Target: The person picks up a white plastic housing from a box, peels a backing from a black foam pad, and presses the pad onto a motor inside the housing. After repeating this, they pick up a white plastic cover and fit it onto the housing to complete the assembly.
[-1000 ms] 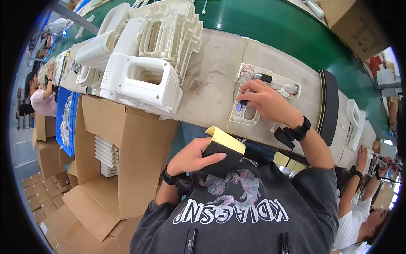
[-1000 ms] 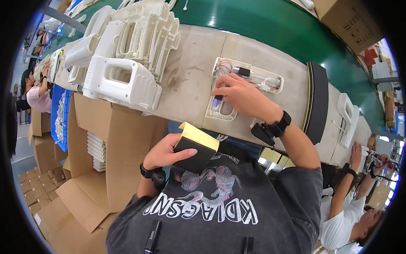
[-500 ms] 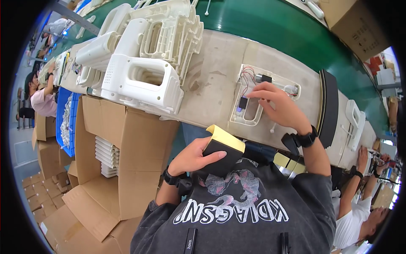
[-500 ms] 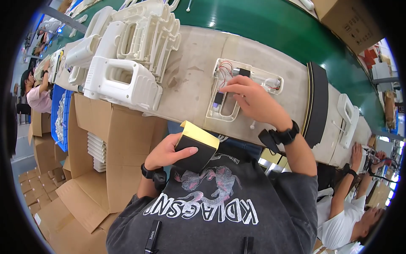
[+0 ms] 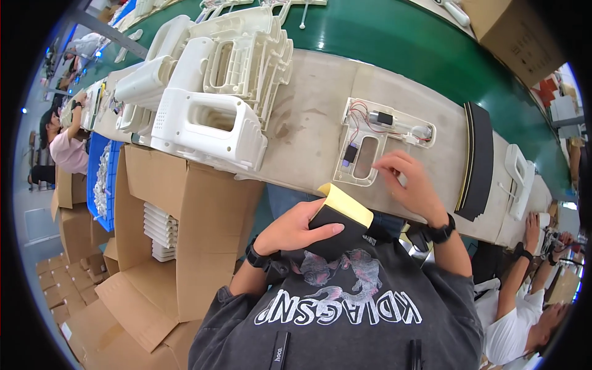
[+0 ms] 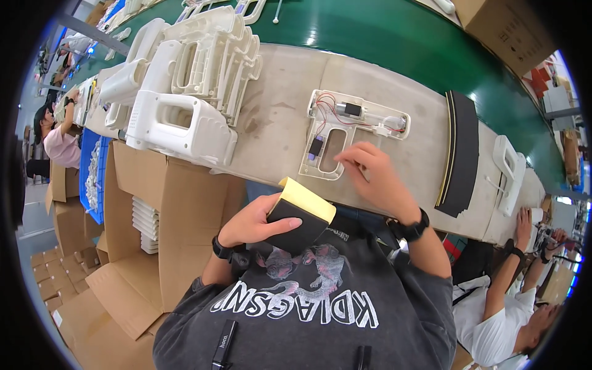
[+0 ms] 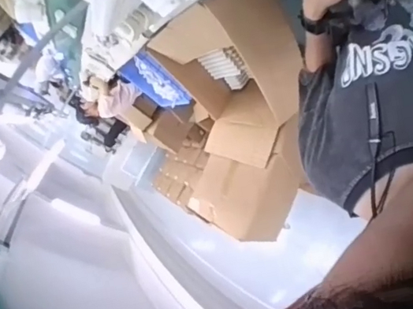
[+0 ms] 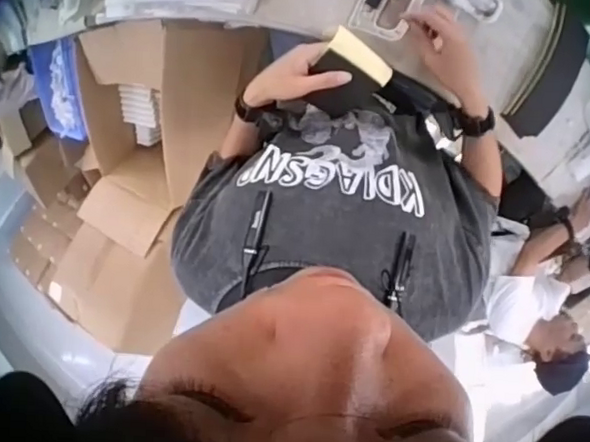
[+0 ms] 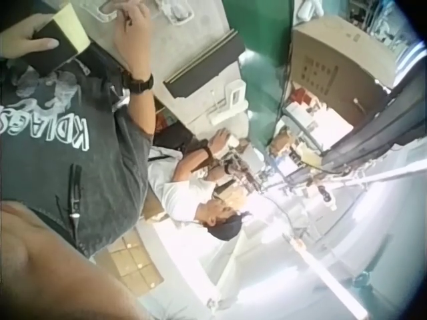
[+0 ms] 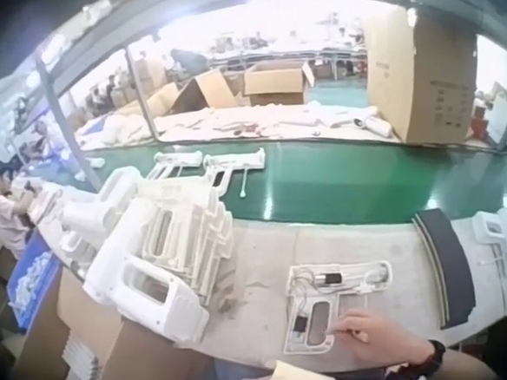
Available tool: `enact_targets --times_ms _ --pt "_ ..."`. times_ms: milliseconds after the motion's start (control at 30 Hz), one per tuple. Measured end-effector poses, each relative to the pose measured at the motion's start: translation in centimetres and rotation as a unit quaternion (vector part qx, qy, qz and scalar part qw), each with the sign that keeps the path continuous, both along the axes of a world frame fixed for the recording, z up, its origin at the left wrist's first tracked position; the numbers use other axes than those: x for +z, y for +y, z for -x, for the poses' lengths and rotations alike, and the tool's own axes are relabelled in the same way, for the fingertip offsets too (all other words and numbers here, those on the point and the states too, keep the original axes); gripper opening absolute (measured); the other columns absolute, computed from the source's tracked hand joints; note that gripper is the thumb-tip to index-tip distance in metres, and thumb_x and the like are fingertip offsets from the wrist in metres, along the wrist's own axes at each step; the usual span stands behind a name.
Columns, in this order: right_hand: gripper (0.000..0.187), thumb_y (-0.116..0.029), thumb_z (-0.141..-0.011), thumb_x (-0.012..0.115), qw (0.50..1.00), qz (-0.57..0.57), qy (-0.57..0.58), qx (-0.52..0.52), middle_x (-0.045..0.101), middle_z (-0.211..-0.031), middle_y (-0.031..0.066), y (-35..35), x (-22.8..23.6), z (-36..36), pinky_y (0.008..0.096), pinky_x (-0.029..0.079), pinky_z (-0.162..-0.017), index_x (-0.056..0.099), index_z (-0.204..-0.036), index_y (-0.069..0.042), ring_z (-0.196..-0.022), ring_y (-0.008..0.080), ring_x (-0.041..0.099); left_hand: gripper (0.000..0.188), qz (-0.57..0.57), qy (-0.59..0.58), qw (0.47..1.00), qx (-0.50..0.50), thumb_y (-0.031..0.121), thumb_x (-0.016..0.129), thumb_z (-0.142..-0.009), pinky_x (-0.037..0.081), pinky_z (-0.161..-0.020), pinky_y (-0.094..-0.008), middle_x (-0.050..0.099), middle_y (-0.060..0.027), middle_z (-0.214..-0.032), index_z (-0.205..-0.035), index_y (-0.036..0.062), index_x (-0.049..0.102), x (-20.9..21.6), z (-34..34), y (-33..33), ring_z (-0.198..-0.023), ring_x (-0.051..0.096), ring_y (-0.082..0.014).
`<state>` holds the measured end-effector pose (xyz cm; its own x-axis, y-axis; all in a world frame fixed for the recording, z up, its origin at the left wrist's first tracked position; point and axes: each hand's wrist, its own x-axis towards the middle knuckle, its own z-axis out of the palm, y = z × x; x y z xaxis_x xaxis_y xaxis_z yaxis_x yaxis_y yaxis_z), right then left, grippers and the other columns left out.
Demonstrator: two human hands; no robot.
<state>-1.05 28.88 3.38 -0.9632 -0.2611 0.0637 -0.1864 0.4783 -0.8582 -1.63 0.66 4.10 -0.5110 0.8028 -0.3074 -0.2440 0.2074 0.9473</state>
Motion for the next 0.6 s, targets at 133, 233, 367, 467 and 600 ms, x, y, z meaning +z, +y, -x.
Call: enact_targets --times_ms 133,233,367,467,600 --pt "0.039 0.000 -0.087 0.069 0.974 0.106 -0.194 0.056 0.066 -0.114 0.0075 -0.7 3.0 -2.6 0.0305 0.052 -0.085 0.059 -0.125 -0.001 -0.097 0.0144 0.063 0.057 -0.075 0.066 0.995 0.014 0.020 0.066 -0.095 0.047 -0.096 -0.0325 0.063 -0.0124 -0.123 -0.142 -0.0004 0.041 -0.1 -0.2 2.4 -0.111 0.060 -0.0155" --pt "0.053 0.001 -0.085 0.073 0.921 0.246 -0.302 0.005 0.065 -0.119 0.0079 1.4 2.5 -4.7 0.0316 0.050 -0.097 0.052 -0.134 0.000 -0.111 0.0176 0.062 0.063 0.026 0.142 0.987 -0.065 0.022 0.065 -0.095 0.051 -0.086 -0.0337 0.066 -0.0142 -0.113 -0.149 0.0081 0.035 3.0 0.2 3.5 -0.095 0.066 -0.0288" --pt "0.037 -0.010 -0.092 0.066 0.948 0.191 -0.222 -0.122 0.067 -0.114 0.0074 10.5 3.4 -5.4 0.0254 0.048 -0.090 0.058 -0.126 0.003 -0.103 0.0131 0.063 0.049 0.021 0.335 0.942 0.024 0.011 0.071 -0.087 0.054 -0.084 -0.0347 0.071 -0.0071 -0.108 -0.134 0.0120 0.058 8.9 2.0 -1.7 -0.094 0.068 -0.0254" --pt "0.033 -0.007 -0.094 0.062 0.958 0.061 -0.165 -0.227 0.066 -0.115 0.0081 14.2 1.7 -5.6 0.0293 0.046 -0.094 0.059 -0.125 0.003 -0.105 0.0161 0.062 0.025 0.154 0.490 0.785 0.346 0.013 0.069 -0.088 0.050 -0.090 -0.0392 0.070 -0.0127 -0.108 -0.111 0.0024 0.067 11.9 5.3 -6.1 -0.102 0.066 -0.0300" --pt "0.033 -0.004 -0.091 0.062 0.884 -0.387 0.132 -0.226 0.064 -0.118 0.0112 12.7 0.3 -4.8 0.0328 0.046 -0.095 0.060 -0.124 0.001 -0.109 0.0232 0.061 0.054 0.348 0.602 0.607 0.385 0.028 0.072 -0.087 0.047 -0.096 -0.0448 0.064 -0.0208 -0.120 -0.131 0.0039 0.054 10.3 12.3 -12.2 -0.110 0.062 -0.0356"
